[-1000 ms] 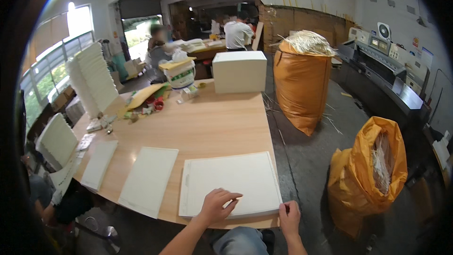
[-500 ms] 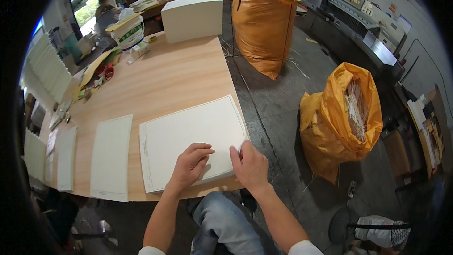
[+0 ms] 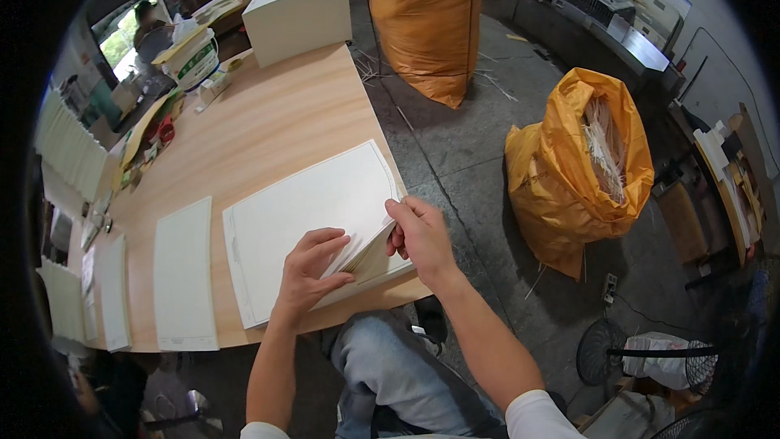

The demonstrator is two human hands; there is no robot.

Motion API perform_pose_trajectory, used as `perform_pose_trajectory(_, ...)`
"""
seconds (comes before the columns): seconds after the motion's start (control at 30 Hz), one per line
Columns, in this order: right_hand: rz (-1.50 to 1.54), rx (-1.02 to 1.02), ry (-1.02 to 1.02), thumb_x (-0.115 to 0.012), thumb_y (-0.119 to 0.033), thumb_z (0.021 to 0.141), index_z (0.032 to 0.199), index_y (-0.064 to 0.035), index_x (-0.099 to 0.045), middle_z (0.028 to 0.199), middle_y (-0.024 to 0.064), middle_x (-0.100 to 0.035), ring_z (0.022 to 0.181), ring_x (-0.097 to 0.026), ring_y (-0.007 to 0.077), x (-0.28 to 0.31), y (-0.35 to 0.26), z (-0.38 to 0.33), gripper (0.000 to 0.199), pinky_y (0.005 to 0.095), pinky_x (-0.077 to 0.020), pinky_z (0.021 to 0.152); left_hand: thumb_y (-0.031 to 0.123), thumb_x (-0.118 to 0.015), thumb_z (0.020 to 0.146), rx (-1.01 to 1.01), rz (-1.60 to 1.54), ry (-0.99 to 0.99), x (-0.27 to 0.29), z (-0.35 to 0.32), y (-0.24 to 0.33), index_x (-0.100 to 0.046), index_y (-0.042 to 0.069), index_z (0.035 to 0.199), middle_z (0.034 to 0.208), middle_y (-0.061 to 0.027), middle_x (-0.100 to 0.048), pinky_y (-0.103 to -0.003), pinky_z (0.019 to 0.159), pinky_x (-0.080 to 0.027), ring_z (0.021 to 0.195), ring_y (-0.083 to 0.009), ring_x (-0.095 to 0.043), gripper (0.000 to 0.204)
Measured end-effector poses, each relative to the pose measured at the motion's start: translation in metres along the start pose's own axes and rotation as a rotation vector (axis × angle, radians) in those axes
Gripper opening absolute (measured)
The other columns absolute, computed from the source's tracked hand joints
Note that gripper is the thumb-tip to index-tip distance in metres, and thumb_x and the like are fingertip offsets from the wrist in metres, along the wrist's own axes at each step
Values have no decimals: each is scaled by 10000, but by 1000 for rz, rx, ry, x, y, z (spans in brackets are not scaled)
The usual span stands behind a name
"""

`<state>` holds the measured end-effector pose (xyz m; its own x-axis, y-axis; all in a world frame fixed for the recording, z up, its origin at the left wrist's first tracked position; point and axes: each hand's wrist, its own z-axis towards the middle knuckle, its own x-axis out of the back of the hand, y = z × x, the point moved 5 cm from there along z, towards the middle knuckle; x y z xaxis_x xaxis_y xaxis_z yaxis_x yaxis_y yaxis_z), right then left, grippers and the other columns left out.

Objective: The person repeatedly picks up stacks of white paper or booklets from a table, opens them to flip through the pages, and places them back down. This inspection cycle is performed multiple times in a workshop setting with other workers visible in the background.

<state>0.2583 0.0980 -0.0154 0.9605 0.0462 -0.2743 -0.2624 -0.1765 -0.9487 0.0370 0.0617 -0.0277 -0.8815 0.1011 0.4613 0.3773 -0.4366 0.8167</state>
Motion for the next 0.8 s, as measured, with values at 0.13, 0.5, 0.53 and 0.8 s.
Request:
perform_pose_trajectory(0.13, -98, -15, -10, -653, -335, 1051, 758, -99, -572, 627, -10, -555, 531, -583, 97, -6, -11, -3, 385, 244, -379, 471, 151, -893, 836, 35, -38, 28, 4, -3, 2, -731, 124, 1367, 1409, -137, -645, -409, 1063, -529, 1224, -295, -665, 556)
perform_pose_trajectory(0.5, -15, -23, -46, -638, -276, 1060, 751, -94, -559, 640, 1, -574, 539, -590, 102, -11, -8, 2, 368, 254, -420, 504, 159, -916, 794, -18, 18, 12, -2, -1, 11, -720, 116, 1306, 1352, -148, -636, -416, 1058, -520, 1269, -327, -628, 550)
perform_pose_trajectory(0.53, -23, -18, -44, -641, -281, 1061, 751, -96, -557, 640, -2, -572, 538, -588, 97, -11, -8, 1, 370, 250, -413, 498, 183, -935, 771, -10, 14, 18, -2, -1, 10, -723, 114, 1293, 1329, -142, -641, -415, 1050, -524, 1261, -327, -630, 568)
perform_pose_trajectory(0.8, -134, 57, -51, -675, -355, 1058, 742, -97, -548, 618, -6, -565, 523, -587, 87, -9, -11, 1, 427, 247, -387, 457, 149, -919, 795, 56, -121, 42, 0, -4, -4, -709, 107, 1326, 1342, -137, -637, -407, 1060, -518, 1253, -321, -632, 572)
